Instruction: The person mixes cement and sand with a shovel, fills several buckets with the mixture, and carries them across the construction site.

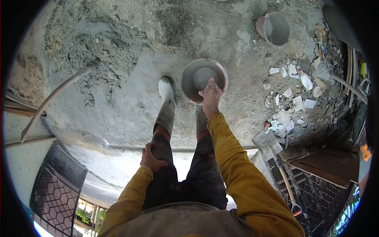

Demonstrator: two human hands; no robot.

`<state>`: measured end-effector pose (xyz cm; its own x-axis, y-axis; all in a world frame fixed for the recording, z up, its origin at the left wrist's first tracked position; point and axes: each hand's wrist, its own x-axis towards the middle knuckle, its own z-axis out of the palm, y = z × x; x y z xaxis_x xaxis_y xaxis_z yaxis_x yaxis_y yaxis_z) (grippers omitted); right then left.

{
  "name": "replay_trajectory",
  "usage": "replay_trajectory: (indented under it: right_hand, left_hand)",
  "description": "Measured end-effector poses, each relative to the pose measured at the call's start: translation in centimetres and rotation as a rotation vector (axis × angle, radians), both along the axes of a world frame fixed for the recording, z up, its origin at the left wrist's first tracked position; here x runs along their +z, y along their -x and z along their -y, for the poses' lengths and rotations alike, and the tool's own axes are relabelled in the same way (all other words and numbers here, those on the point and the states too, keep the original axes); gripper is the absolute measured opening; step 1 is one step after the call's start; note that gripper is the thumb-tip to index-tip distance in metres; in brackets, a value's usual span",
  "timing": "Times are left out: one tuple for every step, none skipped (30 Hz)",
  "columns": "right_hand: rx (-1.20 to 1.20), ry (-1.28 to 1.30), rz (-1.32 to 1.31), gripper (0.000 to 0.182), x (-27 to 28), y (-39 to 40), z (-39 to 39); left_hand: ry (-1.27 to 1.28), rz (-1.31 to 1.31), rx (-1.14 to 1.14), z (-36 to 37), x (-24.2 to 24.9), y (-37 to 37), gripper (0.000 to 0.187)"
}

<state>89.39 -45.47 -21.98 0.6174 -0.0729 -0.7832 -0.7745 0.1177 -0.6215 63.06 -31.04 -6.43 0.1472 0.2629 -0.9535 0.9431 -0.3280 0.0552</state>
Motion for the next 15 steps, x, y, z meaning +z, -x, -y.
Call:
replay_trajectory:
  right_hand:
    - [0.037, 0.1, -0.044, 0.039, -0.1, 1.4, -0.7]
    - [0.071, 0.189, -0.062, 0.041, -1.0, 3.0, -0.7]
    - [0.075, 0.192, -0.071, 0.041, -1.8, 4.6, -0.5]
    - [0.146, 0.176, -0.021, 0.042, -2.4, 6.1, -0.1]
    - [0.221, 0.158, 0.03, 0.042, -2.7, 7.2, 0.1]
    - [0.271, 0.17, 0.084, 0.042, -3.1, 8.2, 0.1]
    - [0.284, 0.172, 0.081, 0.042, -3.8, 8.7, 0.4]
    - [0.332, 0.211, 0.192, 0.042, -4.5, 9.1, 0.6]
    - [0.38, 0.246, 0.301, 0.041, -5.1, 9.7, 0.9]
    - [0.392, 0.239, 0.297, 0.041, -4.7, 9.5, 1.0]
    - [0.321, 0.175, 0.16, 0.041, -4.1, 8.9, 1.3]
    - [0.248, 0.113, 0.024, 0.041, -3.5, 8.3, 1.5]
    - [0.256, 0.11, 0.026, 0.041, -3.6, 8.5, 1.9]
    - [0.234, 0.055, -0.049, 0.041, -3.6, 8.8, 2.5]
    - [0.213, 0.0, -0.127, 0.042, -3.9, 9.1, 3.0]
  left_hand:
    - [-0.004, -0.014, 0.003, 0.0, 0.1, 0.5, 0.103]
    - [-0.005, 0.01, 0.009, 0.1, 0.0, 1.0, 0.103]
    - [-0.004, 0.036, 0.016, 0.2, 0.0, 1.4, 0.102]
    - [0.0, 0.032, 0.023, 0.3, 0.0, 1.7, 0.103]
    - [0.004, 0.028, 0.034, 0.5, 0.0, 1.9, 0.103]
    - [-0.002, 0.008, 0.055, 0.7, 0.2, 2.1, 0.103]
    - [-0.009, -0.01, 0.076, 0.9, 0.2, 2.2, 0.103]
    - [-0.011, -0.014, 0.089, 1.1, 0.1, 2.4, 0.103]
    - [-0.014, -0.001, 0.096, 1.3, 0.1, 2.7, 0.103]
    - [-0.02, 0.013, 0.1, 1.4, 0.2, 2.9, 0.102]
    - [-0.026, 0.01, 0.11, 1.6, 0.4, 2.9, 0.102]
    - [-0.009, -0.017, 0.145, 1.7, 0.5, 2.7, 0.103]
    - [0.011, -0.043, 0.18, 1.8, 0.5, 2.5, 0.105]
    - [0.009, -0.044, 0.19, 1.9, 0.5, 2.4, 0.105]
    - [0.007, -0.042, 0.184, 2.0, 0.5, 2.5, 0.105]
